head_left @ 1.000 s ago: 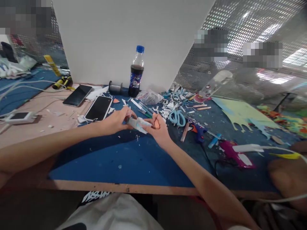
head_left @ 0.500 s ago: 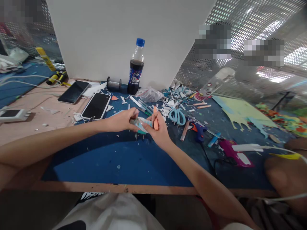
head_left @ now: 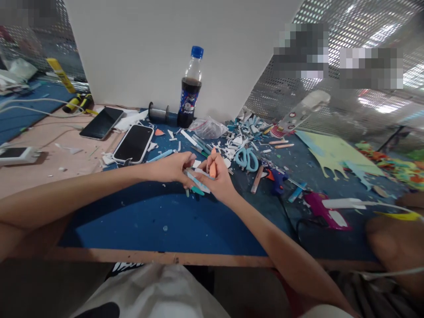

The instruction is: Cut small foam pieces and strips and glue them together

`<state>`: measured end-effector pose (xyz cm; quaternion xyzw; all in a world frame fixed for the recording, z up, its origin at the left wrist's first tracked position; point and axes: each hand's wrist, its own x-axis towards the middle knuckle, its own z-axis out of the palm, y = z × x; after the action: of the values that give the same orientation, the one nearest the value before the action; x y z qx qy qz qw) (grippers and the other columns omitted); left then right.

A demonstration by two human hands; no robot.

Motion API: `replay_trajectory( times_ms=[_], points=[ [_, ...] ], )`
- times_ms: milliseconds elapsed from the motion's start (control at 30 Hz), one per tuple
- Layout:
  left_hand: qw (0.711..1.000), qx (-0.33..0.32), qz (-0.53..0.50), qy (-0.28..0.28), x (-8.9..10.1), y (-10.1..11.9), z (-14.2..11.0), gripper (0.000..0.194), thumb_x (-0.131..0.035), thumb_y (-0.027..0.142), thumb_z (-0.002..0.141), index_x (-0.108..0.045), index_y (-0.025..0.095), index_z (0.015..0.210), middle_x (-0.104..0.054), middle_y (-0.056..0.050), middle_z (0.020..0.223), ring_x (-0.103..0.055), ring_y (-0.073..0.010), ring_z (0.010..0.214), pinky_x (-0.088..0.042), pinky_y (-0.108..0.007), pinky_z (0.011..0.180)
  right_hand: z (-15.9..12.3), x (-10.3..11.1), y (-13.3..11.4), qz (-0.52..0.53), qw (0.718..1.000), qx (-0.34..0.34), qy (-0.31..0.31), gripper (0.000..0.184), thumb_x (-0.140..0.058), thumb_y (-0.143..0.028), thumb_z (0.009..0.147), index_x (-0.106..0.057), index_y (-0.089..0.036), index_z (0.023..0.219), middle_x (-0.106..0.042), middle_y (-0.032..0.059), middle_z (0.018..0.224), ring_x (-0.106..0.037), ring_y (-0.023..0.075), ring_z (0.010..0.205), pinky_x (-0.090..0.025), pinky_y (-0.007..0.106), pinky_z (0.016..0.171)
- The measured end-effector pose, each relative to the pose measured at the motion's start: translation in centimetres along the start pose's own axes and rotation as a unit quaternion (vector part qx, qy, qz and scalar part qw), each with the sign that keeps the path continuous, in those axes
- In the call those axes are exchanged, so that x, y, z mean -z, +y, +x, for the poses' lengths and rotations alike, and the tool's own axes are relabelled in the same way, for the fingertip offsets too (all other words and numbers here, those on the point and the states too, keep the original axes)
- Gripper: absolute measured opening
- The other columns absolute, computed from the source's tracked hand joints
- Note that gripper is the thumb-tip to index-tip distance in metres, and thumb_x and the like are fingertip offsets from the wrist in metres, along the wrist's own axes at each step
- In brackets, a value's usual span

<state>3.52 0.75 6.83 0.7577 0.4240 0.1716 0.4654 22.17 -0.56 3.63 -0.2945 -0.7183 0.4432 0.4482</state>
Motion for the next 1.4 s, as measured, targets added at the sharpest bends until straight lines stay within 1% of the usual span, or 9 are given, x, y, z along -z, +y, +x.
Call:
replay_trajectory(
  times_ms=[100,200,567,733,867,967,1167,1300,1400],
  points=[
    [0.999,0.006,-0.034,-0.015,-0.2,0.0,-0.1,0.053,-0.077,0.027,0.05,-0.03,0.022,0.074,-0.035,0.007,0.068,-0.049,-0.0098,0.055,-0.035,-0.022,0.046,0.1,-0.1,-0.2,0.009,1.0,0.009,-0.013,0.035,-0.068,-0.03,0.079,-0.034,-0.024,0.08,-0.047,-0.005,0.072,-0.046,0.0113,0.064,-0.037,0.029,0.06],
    [0.999,-0.002,-0.053,-0.007,-0.3,-0.1,-0.1,0.053,-0.077,0.023,0.049,-0.03,0.022,0.074,-0.035,0.007,0.068,-0.045,-0.0085,0.054,-0.034,-0.022,0.046,0.1,-0.2,-0.2,0.023,0.999,0.021,-0.014,0.036,-0.068,-0.033,0.08,-0.033,-0.025,0.08,-0.048,-0.0058,0.07,-0.045,0.0104,0.062,-0.036,0.029,0.057],
    [0.993,-0.057,-0.102,0.008,-0.6,-1.2,0.1,0.053,-0.077,0.029,0.052,-0.029,0.022,0.073,-0.035,0.007,0.065,-0.036,-0.0081,0.055,-0.026,-0.023,0.047,0.0,-0.4,-0.2,0.045,0.999,-0.005,0.014,0.041,-0.07,-0.04,0.076,-0.032,-0.024,0.076,-0.05,-0.0047,0.072,-0.049,0.0117,0.067,-0.04,0.031,0.063],
    [0.99,-0.072,-0.125,0.009,-0.8,-1.3,0.1,0.055,-0.078,0.032,0.051,-0.028,0.022,0.072,-0.032,0.007,0.064,-0.031,-0.0075,0.054,-0.026,-0.023,0.046,-0.1,-0.4,-0.1,0.048,0.999,-0.018,0.017,0.043,-0.07,-0.045,0.075,-0.033,-0.025,0.077,-0.049,-0.0035,0.073,-0.051,0.0135,0.07,-0.043,0.033,0.065],
    [0.986,-0.073,-0.147,0.009,-0.9,-1.3,0.2,0.056,-0.078,0.031,0.052,-0.027,0.022,0.071,-0.028,0.007,0.066,-0.027,-0.0062,0.054,-0.027,-0.021,0.044,-0.2,-0.4,-0.1,0.069,0.997,-0.013,0.019,0.042,-0.07,-0.042,0.076,-0.032,-0.024,0.076,-0.047,-0.0044,0.071,-0.049,0.0125,0.067,-0.042,0.031,0.062],
    [0.983,-0.073,-0.167,0.005,-1.0,-1.4,0.2,0.055,-0.078,0.031,0.053,-0.027,0.022,0.071,-0.029,0.008,0.066,-0.03,-0.0059,0.053,-0.029,-0.021,0.045,-0.2,-0.4,-0.3,0.072,0.997,-0.01,0.019,0.041,-0.07,-0.04,0.076,-0.032,-0.024,0.076,-0.048,-0.0038,0.072,-0.048,0.0122,0.067,-0.041,0.03,0.06],
    [0.977,-0.069,-0.203,0.002,-1.2,-1.5,0.2,0.054,-0.077,0.028,0.052,-0.026,0.022,0.071,-0.032,0.009,0.064,-0.038,-0.0057,0.052,-0.033,-0.02,0.046,-0.3,-0.5,-0.2,0.092,0.995,-0.004,0.021,0.038,-0.069,-0.037,0.078,-0.033,-0.024,0.076,-0.046,-0.0051,0.07,-0.051,0.0122,0.069,-0.045,0.031,0.065],
    [0.974,-0.071,-0.213,-0.005,-1.3,-1.3,0.1,0.054,-0.073,0.031,0.054,-0.023,0.023,0.071,-0.037,0.009,0.06,-0.048,-0.0088,0.053,-0.037,-0.022,0.047,-0.5,-0.5,-0.2,0.088,0.994,-0.03,0.053,0.038,-0.069,-0.038,0.077,-0.033,-0.025,0.082,-0.049,-0.0052,0.073,-0.052,0.0118,0.07,-0.046,0.031,0.065],
    [0.979,-0.066,-0.193,-0.002,-0.8,-1.1,0.2,0.052,-0.072,0.031,0.056,-0.023,0.023,0.071,-0.042,0.009,0.06,-0.053,-0.011,0.055,-0.041,-0.023,0.048,-0.5,-0.3,-0.2,0.069,0.995,-0.017,0.065,0.037,-0.068,-0.038,0.078,-0.034,-0.025,0.082,-0.052,-0.0046,0.075,-0.048,0.0107,0.065,-0.043,0.03,0.061]
  ],
)
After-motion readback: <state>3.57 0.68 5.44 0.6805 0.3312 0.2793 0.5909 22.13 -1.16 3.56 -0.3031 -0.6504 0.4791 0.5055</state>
